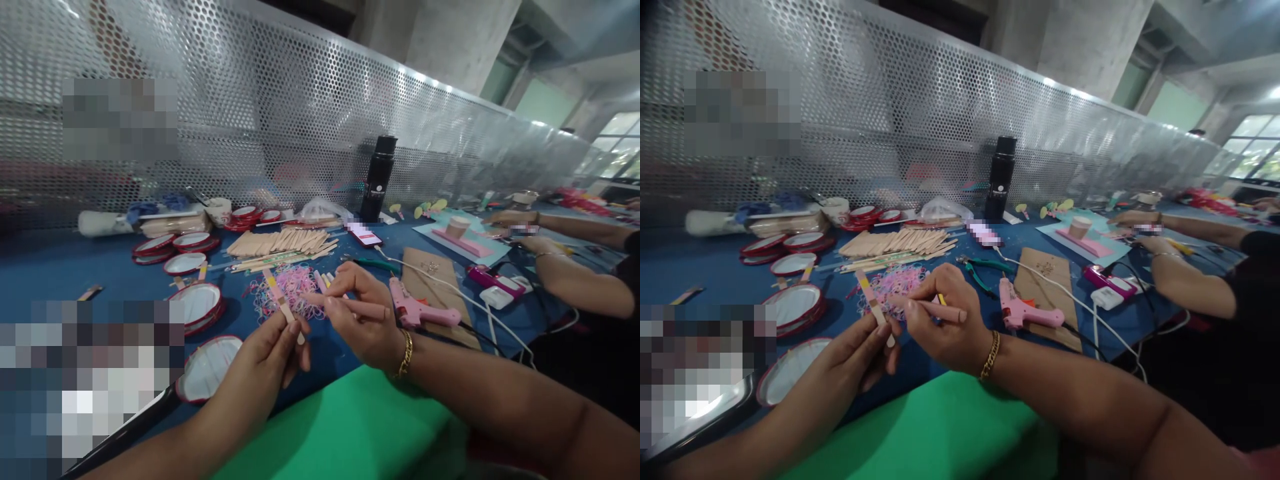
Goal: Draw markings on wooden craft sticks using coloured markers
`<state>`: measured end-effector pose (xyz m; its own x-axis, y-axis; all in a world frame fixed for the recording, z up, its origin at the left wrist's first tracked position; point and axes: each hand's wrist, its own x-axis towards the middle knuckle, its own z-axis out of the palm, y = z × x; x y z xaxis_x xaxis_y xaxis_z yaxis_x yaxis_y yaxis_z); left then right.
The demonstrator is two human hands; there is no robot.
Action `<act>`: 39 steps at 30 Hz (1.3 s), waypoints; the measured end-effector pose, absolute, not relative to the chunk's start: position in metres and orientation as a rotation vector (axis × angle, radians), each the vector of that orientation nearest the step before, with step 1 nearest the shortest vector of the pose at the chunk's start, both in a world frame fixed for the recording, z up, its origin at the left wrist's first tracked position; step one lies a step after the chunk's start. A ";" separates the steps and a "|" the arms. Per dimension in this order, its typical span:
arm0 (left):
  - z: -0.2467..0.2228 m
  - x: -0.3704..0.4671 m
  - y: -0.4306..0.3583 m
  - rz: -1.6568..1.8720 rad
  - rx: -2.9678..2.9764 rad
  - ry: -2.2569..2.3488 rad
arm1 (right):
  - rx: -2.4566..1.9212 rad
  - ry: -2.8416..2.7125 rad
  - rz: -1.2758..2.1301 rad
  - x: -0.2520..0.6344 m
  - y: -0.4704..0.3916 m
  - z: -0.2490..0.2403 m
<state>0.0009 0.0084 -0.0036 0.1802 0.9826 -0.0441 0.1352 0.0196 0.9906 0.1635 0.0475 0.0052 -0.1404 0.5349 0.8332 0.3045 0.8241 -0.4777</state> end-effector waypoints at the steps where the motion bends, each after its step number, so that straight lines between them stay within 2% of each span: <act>1: -0.003 0.001 0.008 0.983 1.364 1.184 | -0.640 -1.754 0.232 0.163 0.047 0.006; 18: -0.003 -0.001 0.006 0.970 1.324 1.139 | -0.621 -1.793 0.440 0.155 0.041 0.007; 27: -0.005 -0.002 0.009 0.970 1.358 1.125 | -0.760 -1.649 0.380 0.164 0.045 0.006; 39: -0.011 -0.003 0.009 0.927 1.395 1.143 | -0.778 -1.772 0.443 0.156 0.047 0.003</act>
